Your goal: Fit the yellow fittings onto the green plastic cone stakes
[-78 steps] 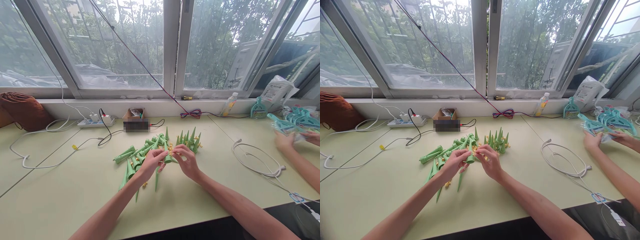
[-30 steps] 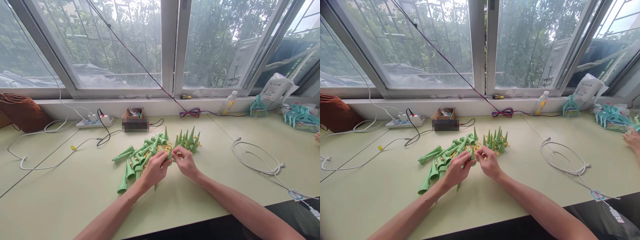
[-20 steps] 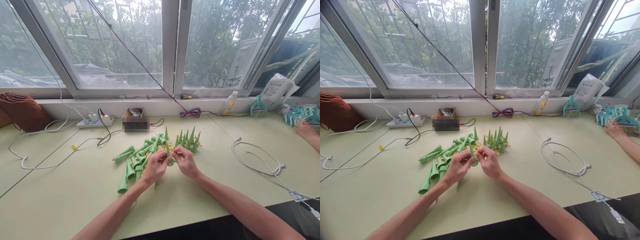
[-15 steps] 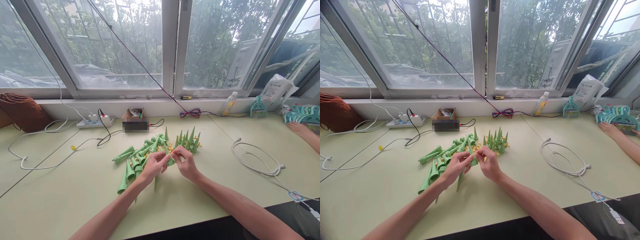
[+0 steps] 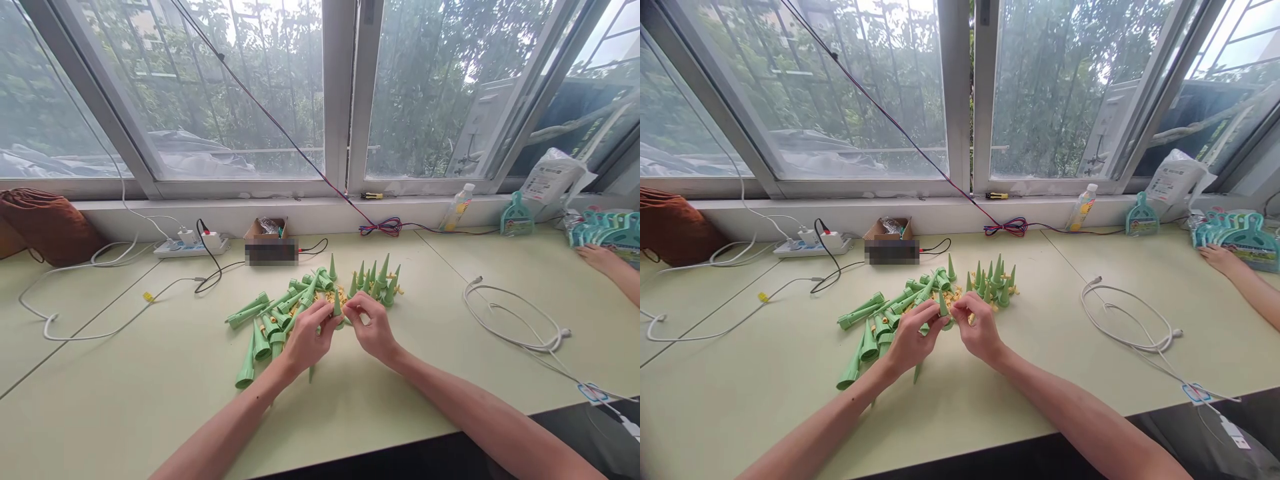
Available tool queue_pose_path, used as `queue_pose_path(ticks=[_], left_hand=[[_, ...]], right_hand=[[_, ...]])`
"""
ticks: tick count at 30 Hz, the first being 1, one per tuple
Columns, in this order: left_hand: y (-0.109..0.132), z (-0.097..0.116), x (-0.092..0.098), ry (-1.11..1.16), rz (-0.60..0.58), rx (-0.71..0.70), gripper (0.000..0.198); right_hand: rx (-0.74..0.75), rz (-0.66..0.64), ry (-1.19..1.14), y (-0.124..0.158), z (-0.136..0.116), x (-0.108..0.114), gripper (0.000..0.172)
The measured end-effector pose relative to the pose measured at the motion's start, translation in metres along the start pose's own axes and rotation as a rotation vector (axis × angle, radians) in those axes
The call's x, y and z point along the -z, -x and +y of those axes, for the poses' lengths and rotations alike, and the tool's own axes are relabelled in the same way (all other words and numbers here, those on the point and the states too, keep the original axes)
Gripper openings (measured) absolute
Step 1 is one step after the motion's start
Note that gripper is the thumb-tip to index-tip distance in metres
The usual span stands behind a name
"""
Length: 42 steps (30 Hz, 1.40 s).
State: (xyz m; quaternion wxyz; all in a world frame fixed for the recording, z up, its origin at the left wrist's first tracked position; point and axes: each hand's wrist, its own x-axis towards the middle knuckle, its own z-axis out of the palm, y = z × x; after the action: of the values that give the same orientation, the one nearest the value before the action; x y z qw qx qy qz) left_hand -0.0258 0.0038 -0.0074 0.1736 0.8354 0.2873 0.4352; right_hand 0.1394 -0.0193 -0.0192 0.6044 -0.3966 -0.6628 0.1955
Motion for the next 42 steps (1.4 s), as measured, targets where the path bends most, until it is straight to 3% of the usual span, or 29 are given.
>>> queue_pose_path(ticks=[7, 12, 19, 29, 42], left_hand=[[-0.004, 0.001, 0.001, 0.192, -0.051, 0.252, 0.016], [-0.007, 0.002, 0.003, 0.427, -0.104, 0.409, 0.026], [-0.011, 0.007, 0.005, 0.603, -0.176, 0.415, 0.029], [-0.011, 0.007, 0.007, 0.622, -0.219, 0.393, 0.030], [-0.012, 0.008, 0.006, 0.612, -0.189, 0.431, 0.033]], right_hand=[[-0.006, 0.006, 0.010, 0.000, -0.004, 0.000, 0.014], [0.011, -0.023, 0.023, 0.001, -0.005, -0.001, 0.005], [0.091, -0.035, 0.090, 0.001, -0.008, -0.002, 0.006], [0.176, -0.079, 0.115, 0.002, -0.012, 0.001, 0.004], [0.054, -0.073, 0.126, 0.002, -0.010, -0.001, 0.009]])
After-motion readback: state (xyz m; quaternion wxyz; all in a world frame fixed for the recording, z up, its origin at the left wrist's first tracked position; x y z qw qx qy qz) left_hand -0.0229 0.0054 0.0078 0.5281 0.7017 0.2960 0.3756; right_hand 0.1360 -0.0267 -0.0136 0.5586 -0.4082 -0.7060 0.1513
